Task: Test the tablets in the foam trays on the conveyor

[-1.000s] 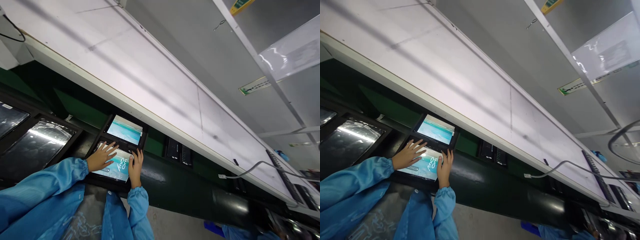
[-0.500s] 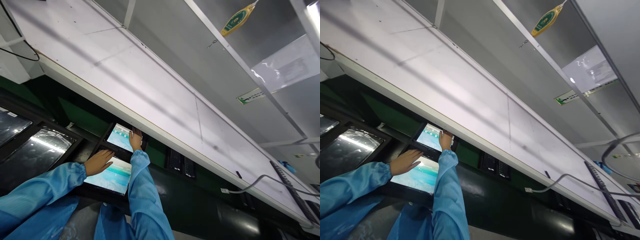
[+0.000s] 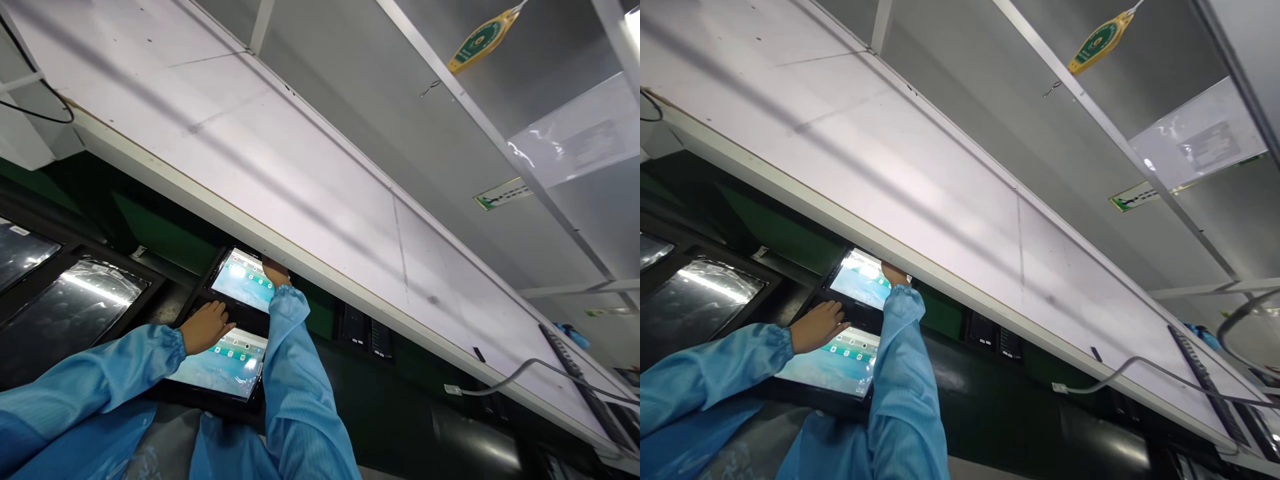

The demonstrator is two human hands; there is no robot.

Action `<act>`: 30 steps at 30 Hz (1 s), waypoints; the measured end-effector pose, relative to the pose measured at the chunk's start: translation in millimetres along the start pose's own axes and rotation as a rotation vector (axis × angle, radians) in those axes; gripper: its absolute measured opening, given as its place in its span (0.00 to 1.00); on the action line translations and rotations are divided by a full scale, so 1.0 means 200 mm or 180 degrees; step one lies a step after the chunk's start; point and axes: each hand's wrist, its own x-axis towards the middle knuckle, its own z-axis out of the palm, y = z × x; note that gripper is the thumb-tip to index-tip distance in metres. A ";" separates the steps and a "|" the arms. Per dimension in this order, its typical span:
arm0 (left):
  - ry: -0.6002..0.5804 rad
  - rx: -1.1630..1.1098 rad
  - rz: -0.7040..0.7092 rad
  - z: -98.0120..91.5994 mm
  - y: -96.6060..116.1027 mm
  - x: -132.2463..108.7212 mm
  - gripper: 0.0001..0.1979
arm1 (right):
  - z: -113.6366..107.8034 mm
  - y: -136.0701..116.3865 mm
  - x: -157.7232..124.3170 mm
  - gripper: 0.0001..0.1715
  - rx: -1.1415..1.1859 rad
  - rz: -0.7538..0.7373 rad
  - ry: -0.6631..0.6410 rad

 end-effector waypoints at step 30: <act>-0.0125 -0.0290 -0.0081 0.07 -0.08 0.03 0.29 | -0.08 0.00 -0.11 0.24 0.0023 0.0110 -0.0479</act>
